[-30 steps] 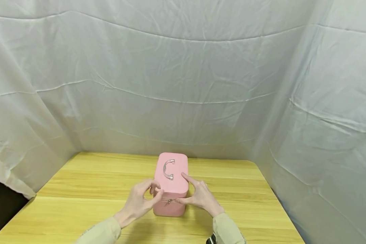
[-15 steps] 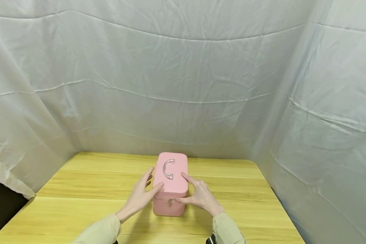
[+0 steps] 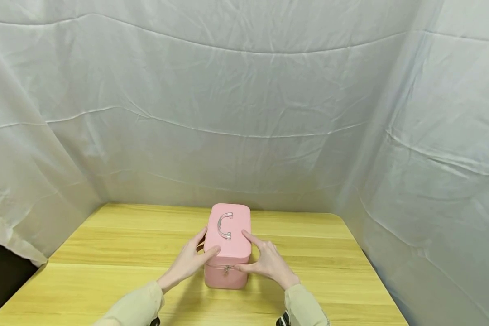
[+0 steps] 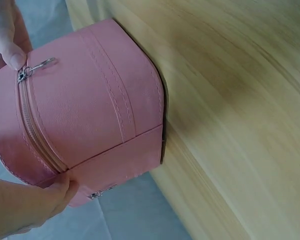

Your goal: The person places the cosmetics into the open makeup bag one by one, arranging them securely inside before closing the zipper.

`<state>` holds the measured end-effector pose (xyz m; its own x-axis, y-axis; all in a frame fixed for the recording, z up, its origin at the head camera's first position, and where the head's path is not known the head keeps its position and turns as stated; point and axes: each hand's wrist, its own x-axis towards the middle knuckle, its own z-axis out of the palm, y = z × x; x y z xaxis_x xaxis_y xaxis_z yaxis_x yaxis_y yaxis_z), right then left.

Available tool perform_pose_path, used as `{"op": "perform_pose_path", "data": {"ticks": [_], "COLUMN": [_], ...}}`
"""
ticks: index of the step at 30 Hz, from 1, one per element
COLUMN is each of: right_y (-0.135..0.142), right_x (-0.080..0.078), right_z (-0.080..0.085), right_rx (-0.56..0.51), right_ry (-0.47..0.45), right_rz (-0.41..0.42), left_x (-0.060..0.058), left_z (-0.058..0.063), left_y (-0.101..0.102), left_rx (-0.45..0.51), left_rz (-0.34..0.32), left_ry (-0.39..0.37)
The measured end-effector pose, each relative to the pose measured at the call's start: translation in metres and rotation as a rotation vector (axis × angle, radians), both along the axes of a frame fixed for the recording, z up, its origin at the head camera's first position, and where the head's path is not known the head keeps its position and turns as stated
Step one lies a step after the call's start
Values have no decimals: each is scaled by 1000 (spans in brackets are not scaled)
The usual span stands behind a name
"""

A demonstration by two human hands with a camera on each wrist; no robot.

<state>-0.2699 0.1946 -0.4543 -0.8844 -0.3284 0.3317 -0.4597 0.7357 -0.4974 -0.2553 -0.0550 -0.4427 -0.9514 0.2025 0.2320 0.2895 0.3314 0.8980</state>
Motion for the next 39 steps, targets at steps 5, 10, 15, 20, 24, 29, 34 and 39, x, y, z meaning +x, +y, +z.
{"op": "perform_pose_path", "data": {"ticks": [5, 10, 15, 20, 24, 29, 34, 39], "right_y": [1, 5, 7, 7, 9, 8, -2, -16], "right_x": [0, 1, 5, 7, 5, 3, 9, 18], "right_z": [4, 5, 0, -6, -8, -8, -10, -13], "right_rx": [13, 16, -78, -220, -291, -256, -105, 73], "right_ry": [-3, 33, 39, 155, 407, 718, 806, 702], "right_rz": [33, 111, 152, 106, 113, 239, 347, 389], "left_x": [-2, -3, -1, 0, 0, -1, -3, -2], "left_z": [1, 1, 0, 0, -1, -2, -2, -3], "left_y": [-1, 0, 1, 1, 1, 1, 0, -2], "left_rx": [12, 28, 52, 55, 54, 61, 66, 66], "left_rz": [4, 15, 23, 27, 29, 30, 23, 11], "left_ry": [0, 5, 10, 16, 16, 14, 25, 48]}}
